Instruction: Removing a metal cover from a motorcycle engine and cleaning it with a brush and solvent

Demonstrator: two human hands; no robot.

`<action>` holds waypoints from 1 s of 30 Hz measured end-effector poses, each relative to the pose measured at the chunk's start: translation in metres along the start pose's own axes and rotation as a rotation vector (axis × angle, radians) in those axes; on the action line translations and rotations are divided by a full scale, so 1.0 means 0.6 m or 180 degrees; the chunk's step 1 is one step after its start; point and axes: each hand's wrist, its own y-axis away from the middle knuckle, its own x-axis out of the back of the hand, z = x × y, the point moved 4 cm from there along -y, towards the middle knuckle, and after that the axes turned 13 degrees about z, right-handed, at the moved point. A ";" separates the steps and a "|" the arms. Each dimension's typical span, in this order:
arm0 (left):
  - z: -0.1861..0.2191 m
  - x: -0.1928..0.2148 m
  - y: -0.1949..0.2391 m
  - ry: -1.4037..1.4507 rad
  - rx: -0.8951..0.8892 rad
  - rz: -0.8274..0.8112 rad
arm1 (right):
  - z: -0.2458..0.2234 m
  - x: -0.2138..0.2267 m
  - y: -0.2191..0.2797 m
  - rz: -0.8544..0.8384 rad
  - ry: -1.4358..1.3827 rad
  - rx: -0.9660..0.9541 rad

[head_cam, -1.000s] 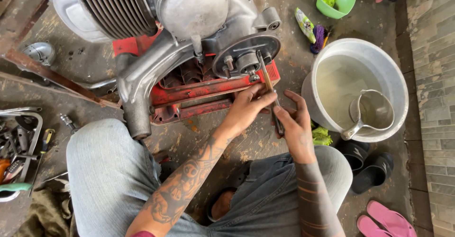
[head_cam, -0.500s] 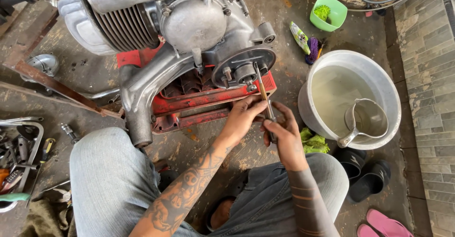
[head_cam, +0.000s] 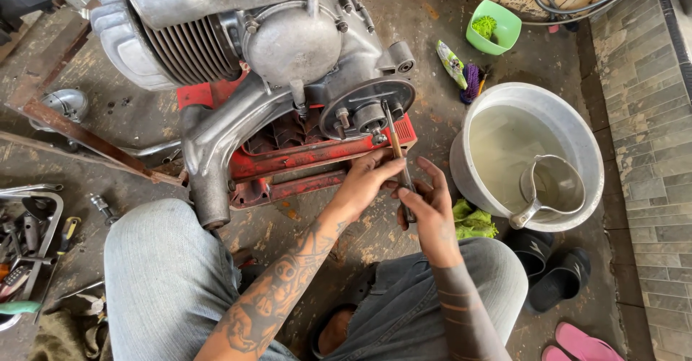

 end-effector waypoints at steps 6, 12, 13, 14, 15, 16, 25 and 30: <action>0.034 -0.005 0.016 -0.0103 -0.0145 -0.0049 | -0.004 0.004 -0.001 0.0171 0.0178 0.0111; 0.018 0.001 0.007 0.0228 -0.0035 -0.0177 | -0.003 0.004 0.004 -0.0047 -0.0258 -0.0240; -0.010 0.011 -0.016 -0.0007 -0.0053 -0.0090 | -0.014 -0.001 0.007 0.0110 0.0080 0.0093; -0.001 0.007 -0.010 -0.0005 -0.0059 -0.0086 | 0.003 0.011 0.000 0.0102 0.0080 0.0094; 0.008 0.004 -0.003 -0.0139 -0.0105 -0.0089 | 0.015 0.027 -0.007 0.0276 0.0374 0.0417; 0.017 -0.001 0.002 -0.0275 -0.0150 -0.0096 | 0.026 0.042 -0.014 0.0454 0.0667 0.0742; 0.054 -0.009 0.027 0.0267 0.0140 -0.0315 | 0.007 -0.009 0.014 -0.0368 -0.0137 -0.0537; 0.003 0.009 -0.012 -0.0174 0.0075 -0.0199 | -0.032 -0.023 0.022 0.0180 0.1523 0.0327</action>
